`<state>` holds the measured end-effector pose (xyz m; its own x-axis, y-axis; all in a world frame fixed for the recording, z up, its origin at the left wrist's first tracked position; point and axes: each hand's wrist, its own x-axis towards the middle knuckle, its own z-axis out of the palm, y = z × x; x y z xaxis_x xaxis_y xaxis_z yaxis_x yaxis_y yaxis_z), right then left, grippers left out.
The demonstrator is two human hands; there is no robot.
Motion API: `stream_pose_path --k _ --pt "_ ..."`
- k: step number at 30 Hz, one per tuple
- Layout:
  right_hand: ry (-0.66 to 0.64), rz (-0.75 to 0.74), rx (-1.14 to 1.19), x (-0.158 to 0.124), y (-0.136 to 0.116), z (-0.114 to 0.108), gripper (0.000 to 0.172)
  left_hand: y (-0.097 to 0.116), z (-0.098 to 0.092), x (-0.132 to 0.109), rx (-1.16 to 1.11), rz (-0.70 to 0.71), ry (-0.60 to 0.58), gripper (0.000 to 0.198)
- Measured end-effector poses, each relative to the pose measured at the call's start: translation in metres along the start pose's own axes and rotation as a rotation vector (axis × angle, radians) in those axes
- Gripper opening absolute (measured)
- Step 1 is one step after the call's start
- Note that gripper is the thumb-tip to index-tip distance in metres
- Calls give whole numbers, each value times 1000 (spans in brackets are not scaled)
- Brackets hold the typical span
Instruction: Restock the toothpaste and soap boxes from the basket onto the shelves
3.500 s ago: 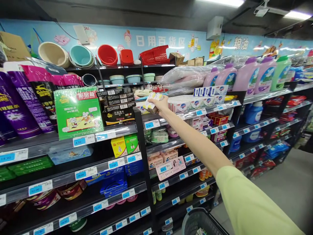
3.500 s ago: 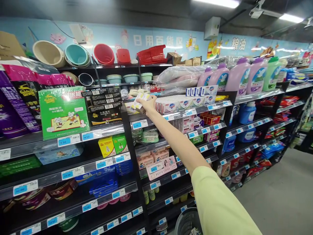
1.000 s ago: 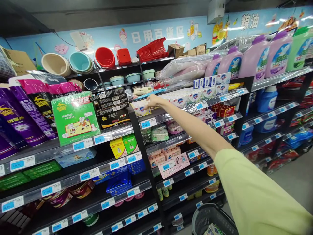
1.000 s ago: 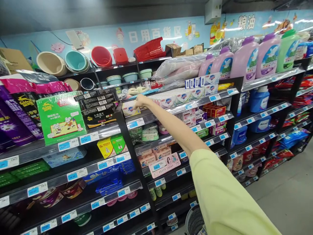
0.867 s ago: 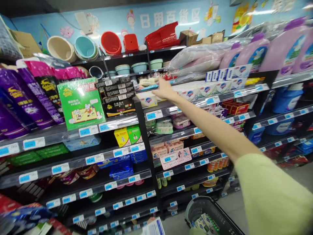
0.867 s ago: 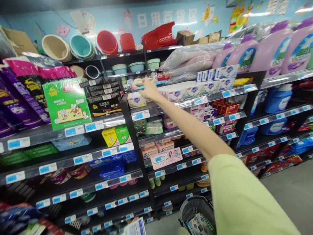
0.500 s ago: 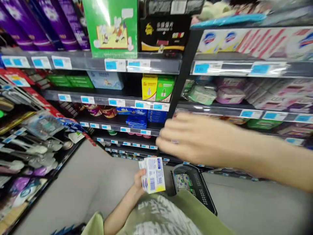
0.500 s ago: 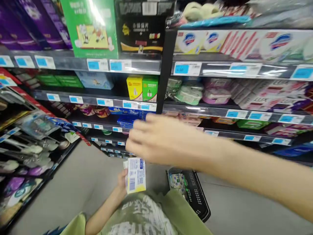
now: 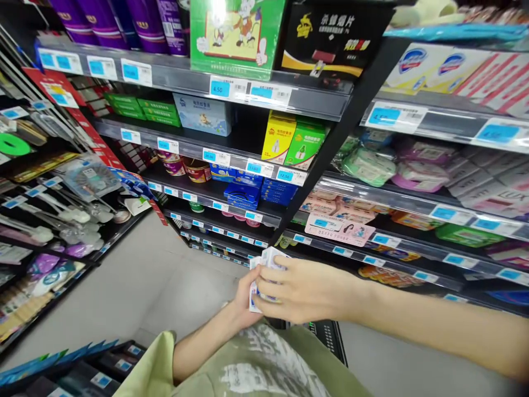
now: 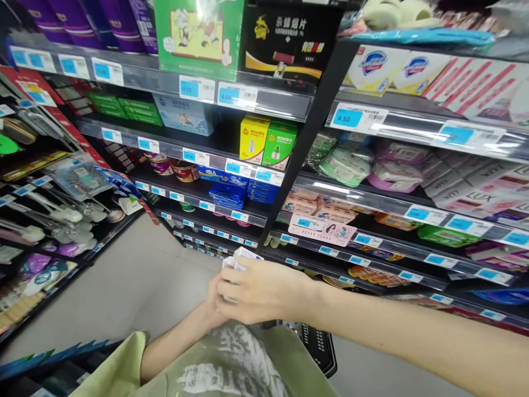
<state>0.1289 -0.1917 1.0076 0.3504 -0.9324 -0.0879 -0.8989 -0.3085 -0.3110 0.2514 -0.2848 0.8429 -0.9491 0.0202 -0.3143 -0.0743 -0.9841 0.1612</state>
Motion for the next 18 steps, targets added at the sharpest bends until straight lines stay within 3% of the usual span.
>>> stream_pose_path --k 4,8,11,14,18 --pt "-22 10 -39 -10 7 -25 59 0 -6 1 -115 -23 -82 35" --pt "176 195 301 -31 21 -48 72 2 -13 2 -116 -24 -245 41" --pt "189 221 455 -40 31 -50 75 2 -14 2 -87 -75 -342 49" --pt "142 162 404 -39 38 -46 71 0 -14 2 -45 -82 -363 57" --pt "119 143 342 -37 44 -46 66 1 -16 4 -53 -31 -316 49"
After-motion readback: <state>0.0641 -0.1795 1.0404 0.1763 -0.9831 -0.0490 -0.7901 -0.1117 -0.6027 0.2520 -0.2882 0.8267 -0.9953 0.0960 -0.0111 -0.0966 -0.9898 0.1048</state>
